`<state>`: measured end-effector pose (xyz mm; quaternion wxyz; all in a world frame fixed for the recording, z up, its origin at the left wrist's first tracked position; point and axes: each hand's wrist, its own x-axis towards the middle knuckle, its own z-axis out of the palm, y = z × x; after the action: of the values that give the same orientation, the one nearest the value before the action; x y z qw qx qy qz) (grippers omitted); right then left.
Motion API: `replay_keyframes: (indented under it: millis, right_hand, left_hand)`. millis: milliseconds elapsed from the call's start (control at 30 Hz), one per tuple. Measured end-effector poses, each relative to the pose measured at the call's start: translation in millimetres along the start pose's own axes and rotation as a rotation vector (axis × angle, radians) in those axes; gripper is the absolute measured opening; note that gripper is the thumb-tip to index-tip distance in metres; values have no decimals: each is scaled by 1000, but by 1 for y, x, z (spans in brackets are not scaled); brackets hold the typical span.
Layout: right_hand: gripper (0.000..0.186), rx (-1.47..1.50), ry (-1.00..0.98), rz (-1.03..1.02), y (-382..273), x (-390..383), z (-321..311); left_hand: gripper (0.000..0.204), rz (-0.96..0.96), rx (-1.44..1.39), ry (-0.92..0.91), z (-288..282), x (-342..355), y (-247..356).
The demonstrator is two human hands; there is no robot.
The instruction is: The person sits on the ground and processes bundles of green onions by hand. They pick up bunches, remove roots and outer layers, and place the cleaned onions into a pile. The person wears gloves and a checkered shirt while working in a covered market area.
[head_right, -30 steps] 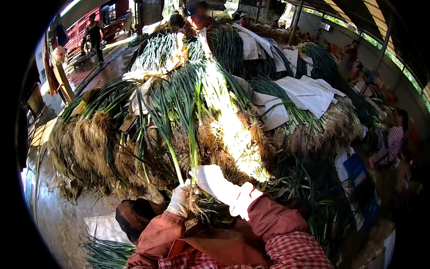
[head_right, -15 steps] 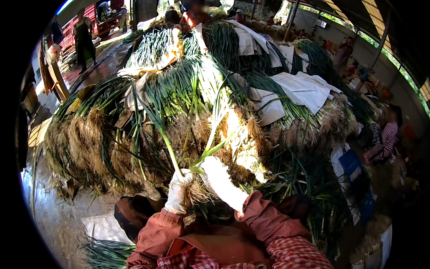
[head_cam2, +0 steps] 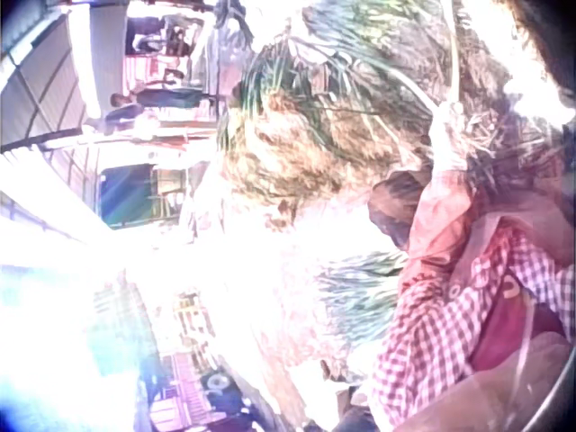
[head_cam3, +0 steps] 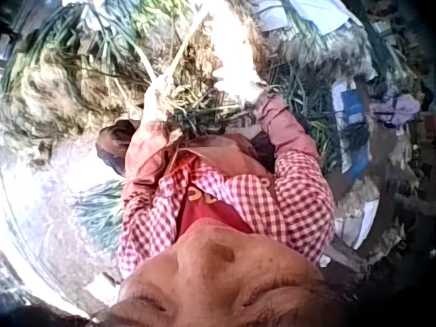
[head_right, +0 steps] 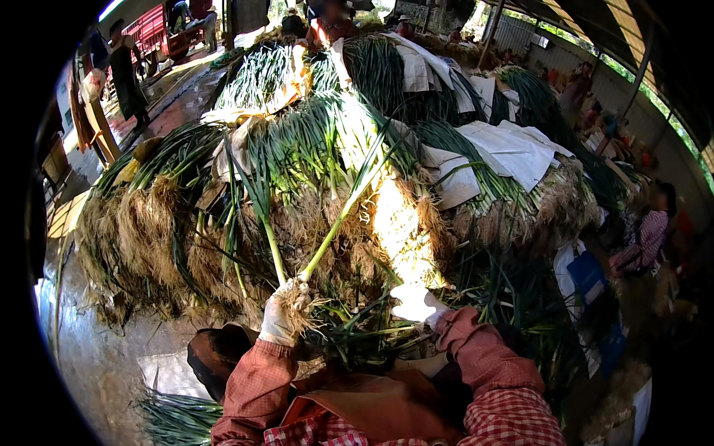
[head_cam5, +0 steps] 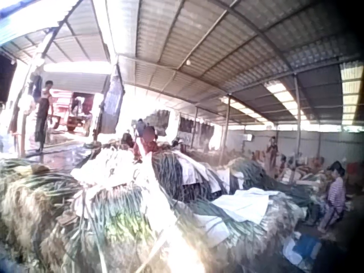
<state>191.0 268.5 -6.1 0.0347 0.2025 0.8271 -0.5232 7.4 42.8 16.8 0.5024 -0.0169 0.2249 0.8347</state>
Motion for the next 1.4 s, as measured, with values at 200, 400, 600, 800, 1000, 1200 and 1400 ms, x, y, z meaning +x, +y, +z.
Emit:
replay_keyframes:
  millis: [200,400,600,800,1000,1200,1400]
  right_hand:
    - [42,596,-216,-250,-107,63,53]
    - [21,-123,124,-331,-67,87,96]
    - [18,-700,171,-423,-97,36,104]
    - [22,-351,-237,-108,-111,19,22]
    - [22,-1416,920,-455,-139,139,-54]
    - [28,-307,549,-274,-138,189,-22]
    - [17,111,98,-167,-89,113,70]
  left_hand:
    - [22,-138,-4,-12,-13,-6,-15]
    - [32,-137,-28,15,-4,0,-21]
    - [21,-119,219,161,-19,-8,-17]
    - [19,138,252,271,20,-2,4]
    - [13,165,408,114,22,6,-2]
    - [31,269,220,-24,-25,13,3]
    - [31,10,6,112,22,9,-5]
